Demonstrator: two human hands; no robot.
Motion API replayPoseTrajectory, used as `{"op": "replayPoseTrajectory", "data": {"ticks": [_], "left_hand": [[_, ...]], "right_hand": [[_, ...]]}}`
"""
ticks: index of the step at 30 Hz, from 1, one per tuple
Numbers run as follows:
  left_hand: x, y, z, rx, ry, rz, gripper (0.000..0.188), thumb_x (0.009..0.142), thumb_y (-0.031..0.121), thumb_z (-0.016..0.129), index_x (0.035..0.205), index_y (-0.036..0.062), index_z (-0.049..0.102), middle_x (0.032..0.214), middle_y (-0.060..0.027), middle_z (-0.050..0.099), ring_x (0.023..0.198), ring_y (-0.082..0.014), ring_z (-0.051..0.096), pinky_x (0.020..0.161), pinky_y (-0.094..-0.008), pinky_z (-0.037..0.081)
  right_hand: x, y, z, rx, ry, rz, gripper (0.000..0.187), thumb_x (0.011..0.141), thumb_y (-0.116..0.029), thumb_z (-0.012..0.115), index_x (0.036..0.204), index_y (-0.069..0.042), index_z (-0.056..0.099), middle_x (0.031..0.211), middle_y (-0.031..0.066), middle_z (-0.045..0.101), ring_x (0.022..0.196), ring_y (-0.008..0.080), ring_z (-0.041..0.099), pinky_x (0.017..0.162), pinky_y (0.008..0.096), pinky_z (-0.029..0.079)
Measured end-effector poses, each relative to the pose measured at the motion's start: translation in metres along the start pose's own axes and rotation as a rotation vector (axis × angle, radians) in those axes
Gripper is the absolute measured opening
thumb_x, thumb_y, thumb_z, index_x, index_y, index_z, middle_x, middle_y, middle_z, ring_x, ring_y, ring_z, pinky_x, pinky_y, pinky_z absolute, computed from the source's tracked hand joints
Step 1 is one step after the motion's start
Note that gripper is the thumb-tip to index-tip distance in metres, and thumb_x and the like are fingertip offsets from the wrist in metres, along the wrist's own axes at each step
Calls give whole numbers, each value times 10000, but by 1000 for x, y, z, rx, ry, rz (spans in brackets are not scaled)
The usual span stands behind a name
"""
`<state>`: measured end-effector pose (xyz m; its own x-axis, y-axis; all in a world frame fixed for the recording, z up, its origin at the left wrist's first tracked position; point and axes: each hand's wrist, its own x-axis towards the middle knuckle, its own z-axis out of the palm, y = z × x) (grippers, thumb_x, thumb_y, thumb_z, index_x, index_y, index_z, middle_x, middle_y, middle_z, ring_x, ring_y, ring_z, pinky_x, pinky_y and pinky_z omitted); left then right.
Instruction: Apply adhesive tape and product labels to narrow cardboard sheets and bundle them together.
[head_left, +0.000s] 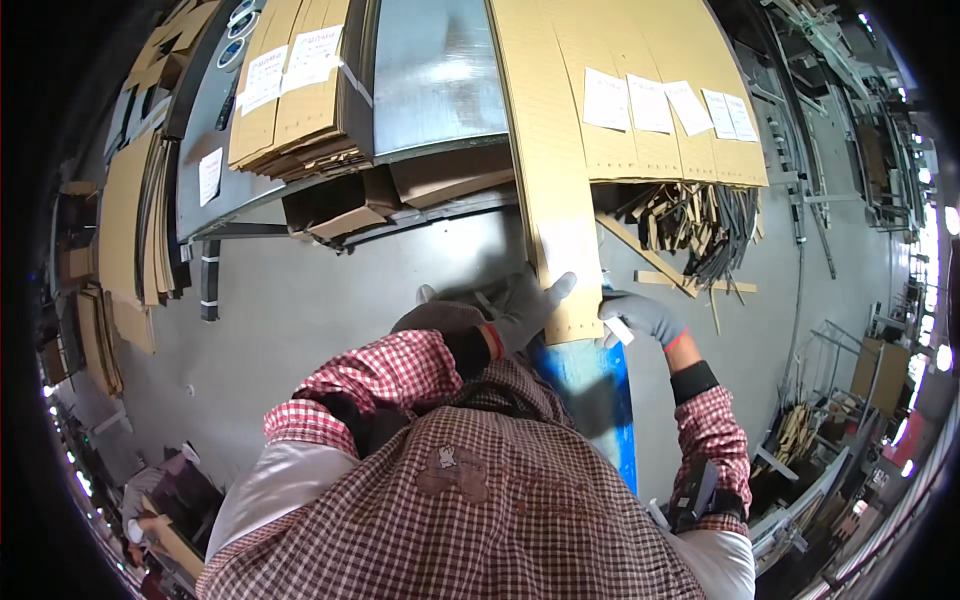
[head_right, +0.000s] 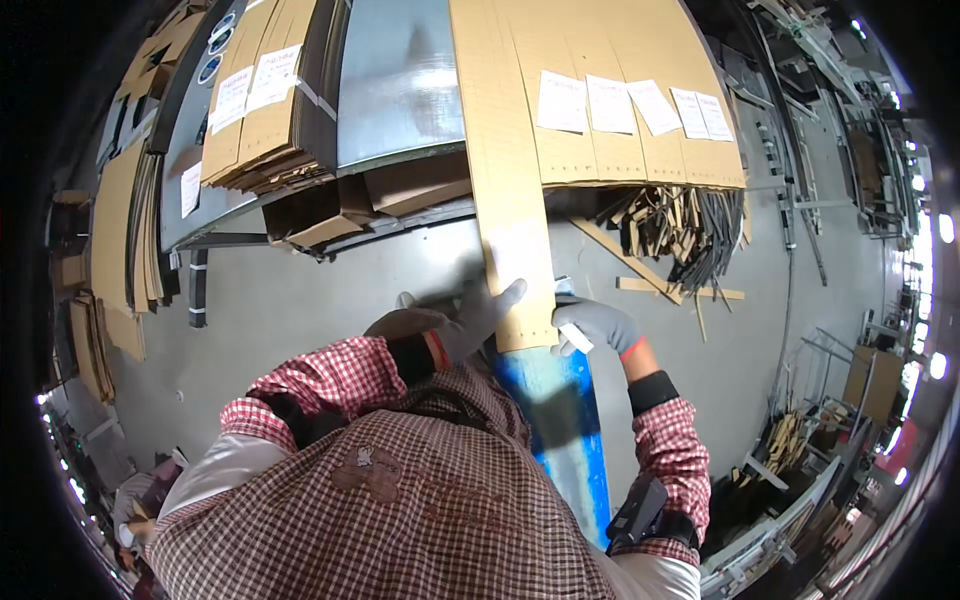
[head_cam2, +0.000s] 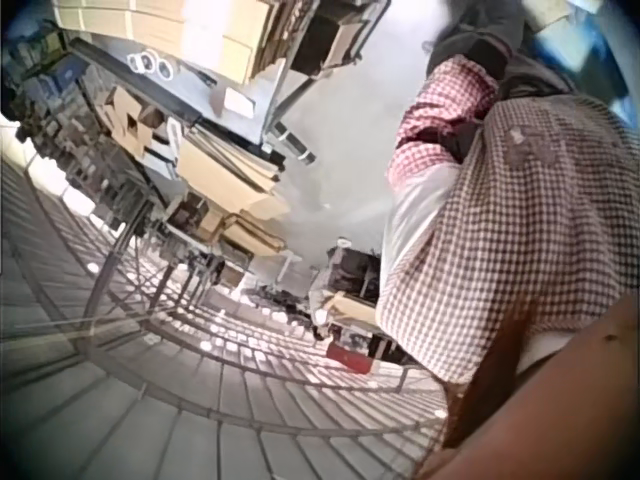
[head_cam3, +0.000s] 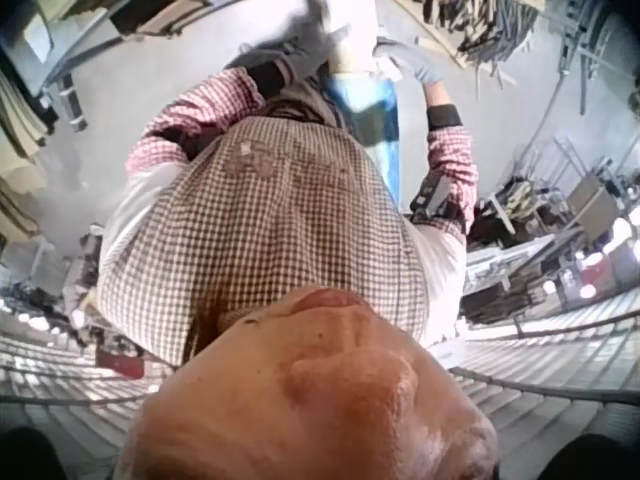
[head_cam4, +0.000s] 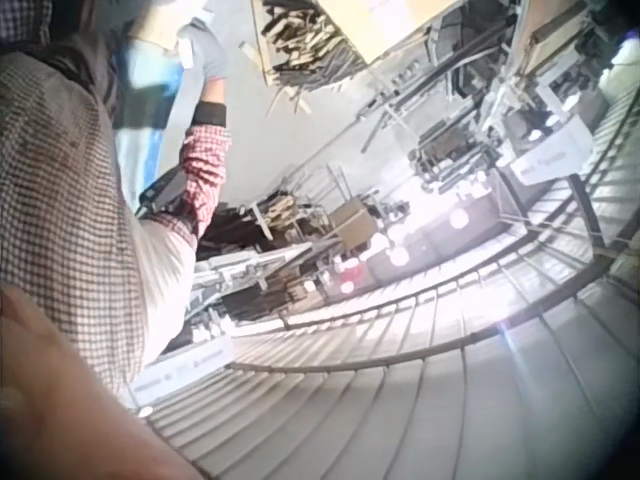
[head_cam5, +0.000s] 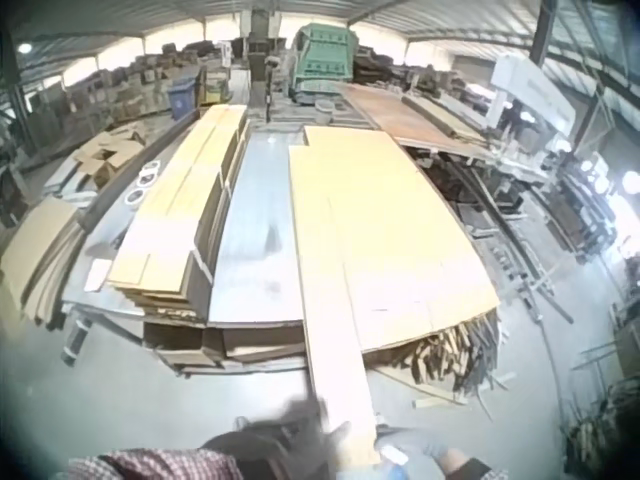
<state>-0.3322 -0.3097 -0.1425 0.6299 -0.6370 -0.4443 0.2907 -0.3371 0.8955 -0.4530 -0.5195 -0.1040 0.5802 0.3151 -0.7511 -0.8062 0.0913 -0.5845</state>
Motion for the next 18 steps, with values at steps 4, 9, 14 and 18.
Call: {"op": "replayPoseTrajectory", "data": {"ticks": [4, 9, 14, 18], "left_hand": [[-5, 51, -37, -169, -198, 32, 515, 874, 287, 690, 1236, -54, 553, 1046, -126, 663, 992, -207, 628, 875, -345, 501], [-64, 121, -87, 101, -223, 165, 610, 829, 181, 728, 1341, -35, 476, 988, -103, 668, 903, -146, 634, 805, -298, 515], [-64, 141, -114, 94, -401, 279, 685, 792, 77, 729, 1409, 18, 437, 904, -81, 688, 804, -116, 637, 725, -280, 523], [-16, 113, -124, 575, -174, -77, 473, 804, 95, 696, 1247, -12, 572, 1095, -114, 673, 813, -147, 645, 727, -299, 515]], "right_hand": [[-37, -70, 17, -692, 36, -411, 329, 874, -132, 611, 1186, -25, 614, 968, 113, 691, 919, 238, 670, 821, 320, 523], [-77, -156, 103, -734, 160, -343, 435, 858, -148, 629, 1276, -37, 575, 1200, 160, 628, 1058, 300, 616, 912, 350, 484], [-69, -176, 101, -802, 181, -494, 471, 762, -51, 641, 1231, -81, 618, 1042, 182, 674, 894, 331, 649, 826, 376, 507], [-35, -122, -11, -990, 625, 6, 255, 741, -49, 649, 982, -78, 728, 854, 126, 711, 706, 302, 667, 675, 341, 534]]}}
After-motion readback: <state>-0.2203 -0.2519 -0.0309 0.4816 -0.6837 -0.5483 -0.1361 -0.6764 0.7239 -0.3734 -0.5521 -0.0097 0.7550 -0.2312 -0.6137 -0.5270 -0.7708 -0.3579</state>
